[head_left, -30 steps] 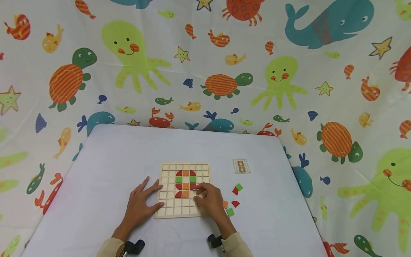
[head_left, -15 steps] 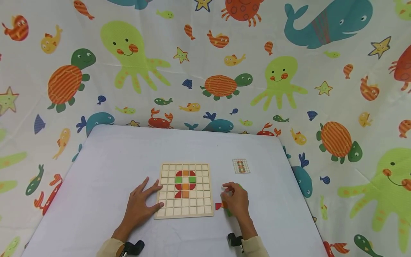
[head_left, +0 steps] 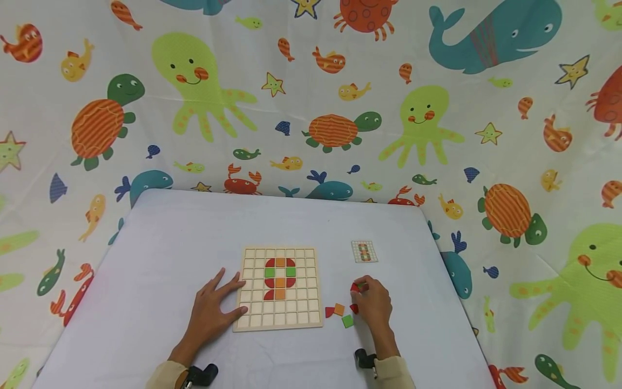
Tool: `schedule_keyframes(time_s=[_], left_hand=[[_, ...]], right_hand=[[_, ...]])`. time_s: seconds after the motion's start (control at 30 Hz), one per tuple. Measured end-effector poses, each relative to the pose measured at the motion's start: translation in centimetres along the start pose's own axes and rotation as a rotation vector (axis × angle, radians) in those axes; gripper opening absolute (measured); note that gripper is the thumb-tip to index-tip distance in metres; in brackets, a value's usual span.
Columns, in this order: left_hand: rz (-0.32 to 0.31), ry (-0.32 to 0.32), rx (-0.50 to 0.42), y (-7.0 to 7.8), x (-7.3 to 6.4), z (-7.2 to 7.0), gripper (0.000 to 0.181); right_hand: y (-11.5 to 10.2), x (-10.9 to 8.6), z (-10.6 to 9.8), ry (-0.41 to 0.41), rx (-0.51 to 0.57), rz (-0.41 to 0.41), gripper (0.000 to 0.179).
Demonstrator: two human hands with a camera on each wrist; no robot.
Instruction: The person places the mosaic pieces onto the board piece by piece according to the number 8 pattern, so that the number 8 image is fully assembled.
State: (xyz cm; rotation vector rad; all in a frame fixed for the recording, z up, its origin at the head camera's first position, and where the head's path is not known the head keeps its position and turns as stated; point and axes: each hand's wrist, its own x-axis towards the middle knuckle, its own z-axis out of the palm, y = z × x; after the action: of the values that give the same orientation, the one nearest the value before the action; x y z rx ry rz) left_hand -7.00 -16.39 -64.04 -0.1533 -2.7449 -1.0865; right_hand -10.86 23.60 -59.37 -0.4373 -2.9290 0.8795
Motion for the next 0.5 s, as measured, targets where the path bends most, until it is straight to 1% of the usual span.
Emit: schedule_keyframes(time_s=[0.17, 0.3, 0.4, 0.5], left_hand=[[-0.012, -0.007, -0.007, 0.0, 0.0, 0.0, 0.065], [-0.010, -0.007, -0.004, 0.1, 0.0, 0.0, 0.066], [-0.001, -0.002, -0.001, 0.0, 0.0, 0.0, 0.067], [0.000, 0.001, 0.002, -0.1, 0.0, 0.0, 0.066]], right_hand=[[-0.7, 0.0, 0.6, -0.012, -0.012, 0.007, 0.024], [-1.4, 0.2, 1.2, -0.036, -0.022, 0.016, 0.025], [-2.0, 0.3, 1.4, -0.060, -0.018, 0.009, 0.027], [-2.5, 0.2, 1.6, -0.103, 0.005, -0.010, 0.031]])
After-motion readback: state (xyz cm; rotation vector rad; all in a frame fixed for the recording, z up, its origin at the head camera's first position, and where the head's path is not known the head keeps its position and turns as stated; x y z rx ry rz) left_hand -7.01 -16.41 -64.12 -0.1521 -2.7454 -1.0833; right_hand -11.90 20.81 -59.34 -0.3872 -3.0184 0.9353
